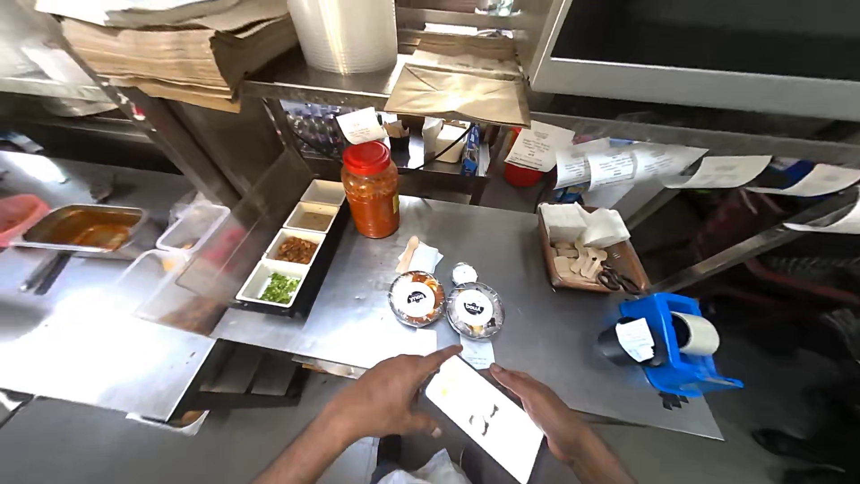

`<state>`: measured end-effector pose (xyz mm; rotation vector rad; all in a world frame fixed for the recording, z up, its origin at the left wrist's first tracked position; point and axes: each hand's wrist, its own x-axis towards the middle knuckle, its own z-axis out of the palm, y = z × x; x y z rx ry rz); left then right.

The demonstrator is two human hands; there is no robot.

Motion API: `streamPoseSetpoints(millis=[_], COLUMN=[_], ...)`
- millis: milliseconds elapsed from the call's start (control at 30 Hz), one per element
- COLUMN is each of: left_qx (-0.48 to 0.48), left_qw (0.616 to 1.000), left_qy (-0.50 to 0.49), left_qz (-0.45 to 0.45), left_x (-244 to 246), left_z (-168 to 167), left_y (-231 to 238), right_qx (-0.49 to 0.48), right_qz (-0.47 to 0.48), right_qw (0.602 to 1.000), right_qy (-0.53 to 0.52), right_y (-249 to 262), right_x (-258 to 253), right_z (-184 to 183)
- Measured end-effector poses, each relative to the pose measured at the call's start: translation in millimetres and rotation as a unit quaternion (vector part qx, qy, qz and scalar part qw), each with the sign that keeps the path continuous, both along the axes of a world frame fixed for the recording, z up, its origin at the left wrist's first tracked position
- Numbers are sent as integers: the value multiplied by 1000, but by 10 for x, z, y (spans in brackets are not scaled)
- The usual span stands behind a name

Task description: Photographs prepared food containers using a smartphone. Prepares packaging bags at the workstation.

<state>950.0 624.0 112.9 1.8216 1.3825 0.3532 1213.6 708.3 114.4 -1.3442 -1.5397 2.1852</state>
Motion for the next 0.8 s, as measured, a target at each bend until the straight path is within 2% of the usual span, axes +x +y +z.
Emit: streamPoseSetpoints(millis=[233,333,500,800], left_qx=[41,87,159,271], left_qw=[998,992,972,941], left_qy=[-40,-76,-109,-132], left_qz=[9,58,133,154], left_x=[-29,-86,-106,34], left_z=[190,355,652,1181], left_y=[-212,-224,-107,27], right_qx=[37,110,149,389], right_qz=[134,85,-34,-104], right_qw=[990,990,984,904], right_qy=[14,25,92,145], right_y=[57,184,318,354], right_x=[-1,105,228,303], right_z=[206,339,766,1258])
